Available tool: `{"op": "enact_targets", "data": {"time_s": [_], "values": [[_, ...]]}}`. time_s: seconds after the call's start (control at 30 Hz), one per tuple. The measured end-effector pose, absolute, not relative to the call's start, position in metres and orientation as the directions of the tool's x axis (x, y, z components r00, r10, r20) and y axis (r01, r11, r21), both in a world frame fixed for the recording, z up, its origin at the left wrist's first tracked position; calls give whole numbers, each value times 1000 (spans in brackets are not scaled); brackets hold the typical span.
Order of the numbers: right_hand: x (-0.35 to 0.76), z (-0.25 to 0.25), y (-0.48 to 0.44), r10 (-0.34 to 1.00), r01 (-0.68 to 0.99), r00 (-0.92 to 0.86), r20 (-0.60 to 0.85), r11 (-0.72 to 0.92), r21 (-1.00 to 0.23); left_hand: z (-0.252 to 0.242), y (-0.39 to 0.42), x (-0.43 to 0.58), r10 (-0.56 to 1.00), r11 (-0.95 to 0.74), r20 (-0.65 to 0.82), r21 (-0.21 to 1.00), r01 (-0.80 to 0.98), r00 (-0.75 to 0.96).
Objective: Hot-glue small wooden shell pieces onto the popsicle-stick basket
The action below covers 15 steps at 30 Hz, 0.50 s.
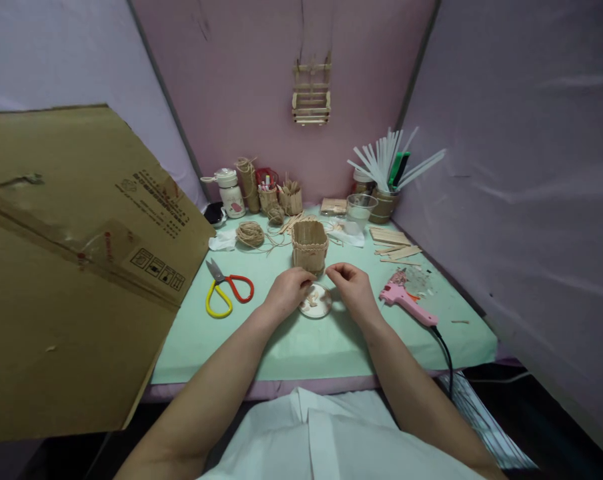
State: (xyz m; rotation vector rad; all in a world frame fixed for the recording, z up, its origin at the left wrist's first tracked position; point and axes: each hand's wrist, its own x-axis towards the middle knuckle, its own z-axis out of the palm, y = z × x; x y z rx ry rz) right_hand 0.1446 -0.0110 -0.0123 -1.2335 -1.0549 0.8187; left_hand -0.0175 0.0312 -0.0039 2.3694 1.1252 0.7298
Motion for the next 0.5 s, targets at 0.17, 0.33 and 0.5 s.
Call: {"op": "enact_targets", "data": {"time_s": [0.17,0.33,0.5], "values": [[145,-13,-11,926,62,329,185,174,-983,2,30,-19,787,-615,317,476,629,529],[145,-14,-11,927,60,326,187,177,-982,6,28,-21,752,-646,191,402,649,630],[145,-13,-10,926,41,333,179,175,-984,2,26,-19,724,-676,157,355,645,672]]}}
